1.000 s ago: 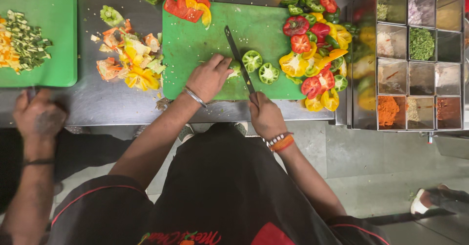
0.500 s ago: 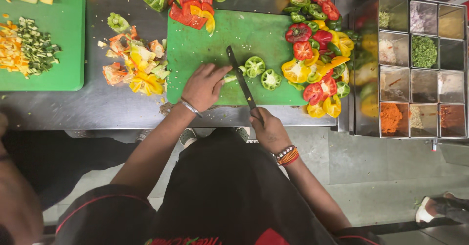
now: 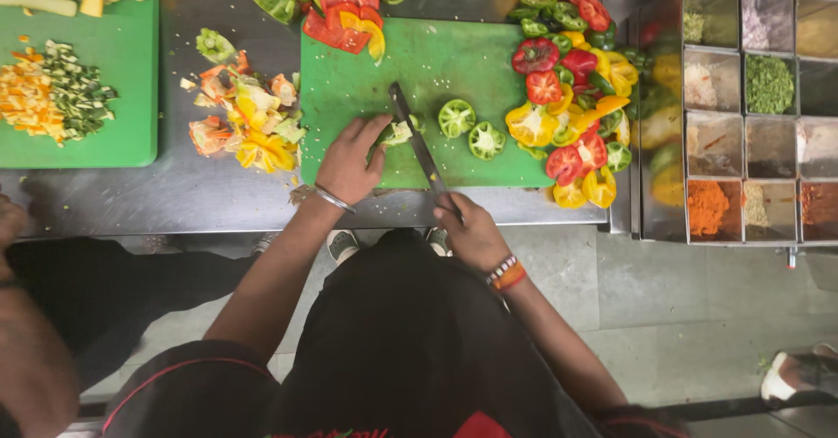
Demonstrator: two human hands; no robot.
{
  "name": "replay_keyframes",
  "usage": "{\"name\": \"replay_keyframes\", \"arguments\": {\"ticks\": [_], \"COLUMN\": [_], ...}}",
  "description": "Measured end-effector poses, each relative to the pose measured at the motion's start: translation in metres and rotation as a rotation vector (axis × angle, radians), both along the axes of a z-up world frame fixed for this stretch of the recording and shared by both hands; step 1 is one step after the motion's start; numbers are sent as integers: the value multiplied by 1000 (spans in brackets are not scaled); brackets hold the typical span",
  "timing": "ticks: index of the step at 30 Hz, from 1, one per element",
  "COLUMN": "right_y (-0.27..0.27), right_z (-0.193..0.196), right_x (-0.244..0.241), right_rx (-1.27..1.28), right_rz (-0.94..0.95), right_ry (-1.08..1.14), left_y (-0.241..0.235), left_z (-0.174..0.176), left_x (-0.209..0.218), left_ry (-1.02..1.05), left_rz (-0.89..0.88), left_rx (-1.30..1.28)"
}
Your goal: The person slices green, red, and yellow bell peppers on a green cutting board using a knife. They cut the peppers into rings and remove the cores, placing the slices on the board.
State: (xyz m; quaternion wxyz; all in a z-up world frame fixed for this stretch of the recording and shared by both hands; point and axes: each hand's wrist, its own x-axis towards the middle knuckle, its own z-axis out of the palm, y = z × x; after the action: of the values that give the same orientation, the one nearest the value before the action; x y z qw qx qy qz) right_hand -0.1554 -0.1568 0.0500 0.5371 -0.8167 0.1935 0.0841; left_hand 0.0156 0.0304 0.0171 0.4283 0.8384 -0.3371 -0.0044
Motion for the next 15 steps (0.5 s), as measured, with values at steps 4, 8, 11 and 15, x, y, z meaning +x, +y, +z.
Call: {"name": "replay_keyframes", "arguments": {"ticks": [4, 8, 11, 15], "right_y": [2, 5, 3, 3], "right_z": [4, -7, -21, -33], "right_x": [-6, 0, -4, -1], "right_rx": [223, 92, 1, -195], "right_rz": [-53, -28, -13, 114], "right_ry": [125, 59, -14, -272], "left_y": [0, -1, 1, 8], "left_z": [0, -4, -8, -12], "left_x": [-4, -5, -3, -2], "left_ry": [-120, -242, -145, -92], "left_rz": [11, 46, 73, 55], "left_rx": [-26, -91, -92, -154]}}
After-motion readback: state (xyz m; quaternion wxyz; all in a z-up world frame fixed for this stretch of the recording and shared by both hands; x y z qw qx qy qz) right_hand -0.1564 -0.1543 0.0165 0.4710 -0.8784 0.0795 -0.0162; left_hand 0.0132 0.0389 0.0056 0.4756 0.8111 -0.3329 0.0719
